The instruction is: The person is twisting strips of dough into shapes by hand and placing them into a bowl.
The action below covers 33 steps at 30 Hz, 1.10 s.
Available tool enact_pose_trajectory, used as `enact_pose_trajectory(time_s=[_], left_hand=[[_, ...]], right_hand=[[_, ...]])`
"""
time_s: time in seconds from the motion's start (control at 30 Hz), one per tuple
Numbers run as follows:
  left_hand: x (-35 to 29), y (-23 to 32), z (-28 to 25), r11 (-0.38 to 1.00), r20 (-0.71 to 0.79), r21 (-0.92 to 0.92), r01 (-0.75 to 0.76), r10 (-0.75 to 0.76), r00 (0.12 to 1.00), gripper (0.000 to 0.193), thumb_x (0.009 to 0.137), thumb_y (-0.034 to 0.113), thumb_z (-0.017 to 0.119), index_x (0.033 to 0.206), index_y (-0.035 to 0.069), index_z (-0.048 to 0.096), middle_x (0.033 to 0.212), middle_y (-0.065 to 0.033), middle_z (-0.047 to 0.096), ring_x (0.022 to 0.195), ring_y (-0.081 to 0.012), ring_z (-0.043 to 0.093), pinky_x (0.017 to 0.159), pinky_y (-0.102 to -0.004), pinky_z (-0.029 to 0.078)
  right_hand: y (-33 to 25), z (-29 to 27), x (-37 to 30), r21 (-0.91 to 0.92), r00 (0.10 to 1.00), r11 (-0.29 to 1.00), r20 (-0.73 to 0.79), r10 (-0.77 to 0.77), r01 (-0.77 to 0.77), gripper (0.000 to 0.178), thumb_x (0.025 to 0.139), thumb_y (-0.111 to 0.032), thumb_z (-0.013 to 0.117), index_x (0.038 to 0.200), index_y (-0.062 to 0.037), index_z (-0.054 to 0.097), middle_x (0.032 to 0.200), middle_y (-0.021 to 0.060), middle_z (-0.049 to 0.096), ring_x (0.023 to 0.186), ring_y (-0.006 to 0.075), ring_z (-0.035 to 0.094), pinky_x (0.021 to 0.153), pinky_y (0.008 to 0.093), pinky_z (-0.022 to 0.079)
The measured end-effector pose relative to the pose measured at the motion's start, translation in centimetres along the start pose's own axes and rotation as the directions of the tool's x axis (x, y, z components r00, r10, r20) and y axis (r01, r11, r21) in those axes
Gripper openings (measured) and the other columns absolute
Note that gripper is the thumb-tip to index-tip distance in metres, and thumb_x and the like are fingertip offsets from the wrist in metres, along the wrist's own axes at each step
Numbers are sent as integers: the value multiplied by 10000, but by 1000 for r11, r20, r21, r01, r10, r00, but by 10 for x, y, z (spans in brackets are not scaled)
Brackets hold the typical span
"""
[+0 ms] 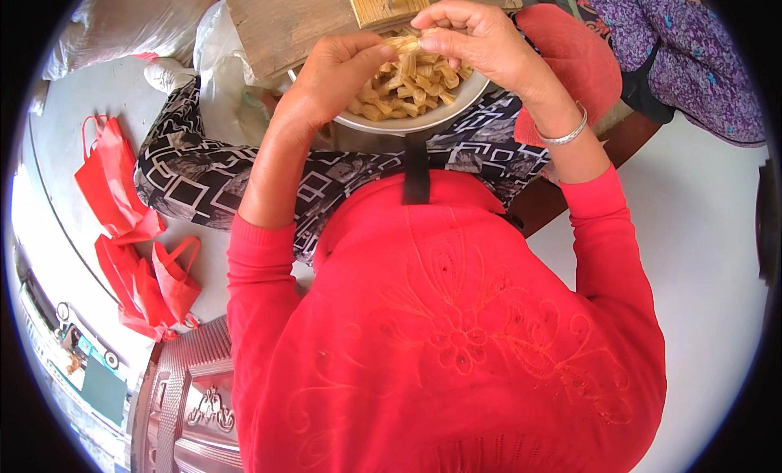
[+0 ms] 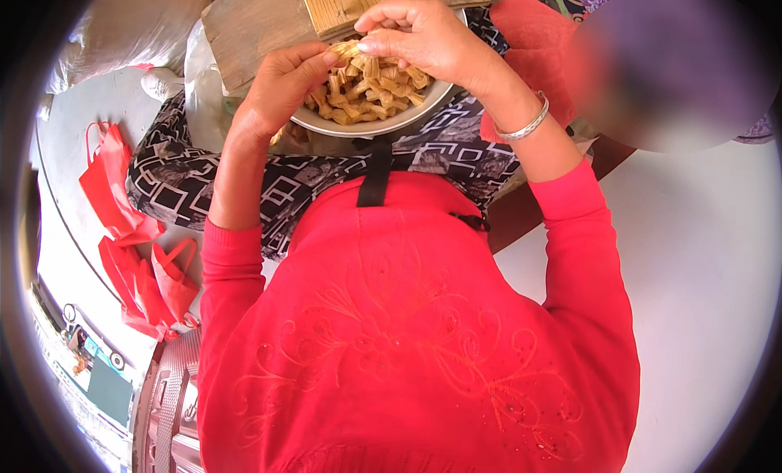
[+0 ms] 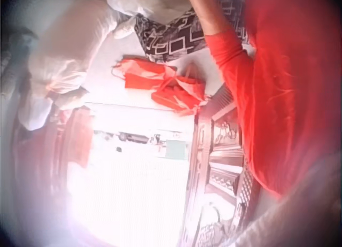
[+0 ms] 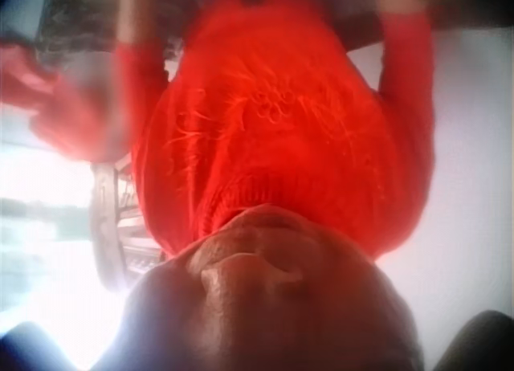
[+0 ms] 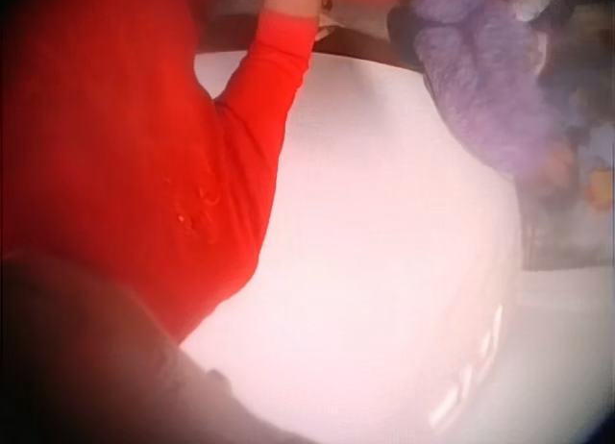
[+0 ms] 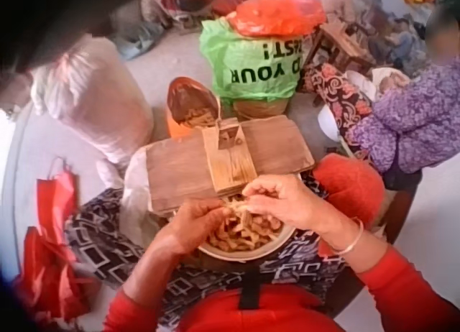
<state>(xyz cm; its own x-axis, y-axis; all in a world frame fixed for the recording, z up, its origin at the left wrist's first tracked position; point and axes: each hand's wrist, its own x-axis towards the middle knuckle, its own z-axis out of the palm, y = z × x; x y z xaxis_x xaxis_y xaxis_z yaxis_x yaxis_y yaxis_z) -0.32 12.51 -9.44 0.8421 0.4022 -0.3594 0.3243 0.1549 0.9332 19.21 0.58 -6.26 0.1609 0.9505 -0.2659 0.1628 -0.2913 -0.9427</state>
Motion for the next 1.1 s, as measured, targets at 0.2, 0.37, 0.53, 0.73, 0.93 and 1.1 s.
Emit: enact_pose_trajectory(time_s=[0.2,0.37,0.53,0.73,0.93,1.1], left_hand=[[19,11,-26,990,-95,83,-115,123,988,211,947,210,587,1056,38,643,743,52,548,604,-16,424,530,-177,318],[35,17,-36,990,-154,86,-112,124,980,135,933,193,592,999,84,633,735,60,548,591,-8,415,514,-169,307],[50,15,-36,985,-176,78,-155,167,970,106,924,183,597,961,91,633,725,61,550,607,-9,426,530,-176,323],[68,2,-39,981,-198,120,-153,175,964,123,919,192,606,926,73,636,715,49,563,617,-37,462,536,-203,355],[68,5,-23,769,-319,639,-14,281,905,200,871,219,595,959,51,657,819,-161,674,788,-316,647,735,-394,487],[61,-4,-21,754,-387,657,-20,360,849,203,883,207,622,921,7,628,729,-119,654,673,-192,598,641,-340,468]], right_hand=[[1,-10,21,-81,991,992,-81,-103,97,172,902,-145,653,974,7,683,743,-8,620,703,47,548,605,221,447],[0,-11,34,-171,962,964,-151,-229,203,159,906,-141,648,975,-3,683,756,-27,623,707,42,546,630,215,459],[5,-14,40,-209,950,954,-184,-253,213,139,917,-148,648,993,-45,702,782,-54,621,687,16,525,590,197,459],[25,-15,54,-213,958,964,-203,-202,158,131,907,-141,652,955,-23,683,776,-26,630,706,41,539,619,216,445],[32,1,53,-603,873,764,-221,-435,228,115,859,-137,633,904,-37,668,810,99,636,727,242,615,669,338,483],[36,-4,40,-602,851,754,-225,-475,262,108,861,-137,633,883,-35,663,810,105,629,735,267,629,667,351,489]])
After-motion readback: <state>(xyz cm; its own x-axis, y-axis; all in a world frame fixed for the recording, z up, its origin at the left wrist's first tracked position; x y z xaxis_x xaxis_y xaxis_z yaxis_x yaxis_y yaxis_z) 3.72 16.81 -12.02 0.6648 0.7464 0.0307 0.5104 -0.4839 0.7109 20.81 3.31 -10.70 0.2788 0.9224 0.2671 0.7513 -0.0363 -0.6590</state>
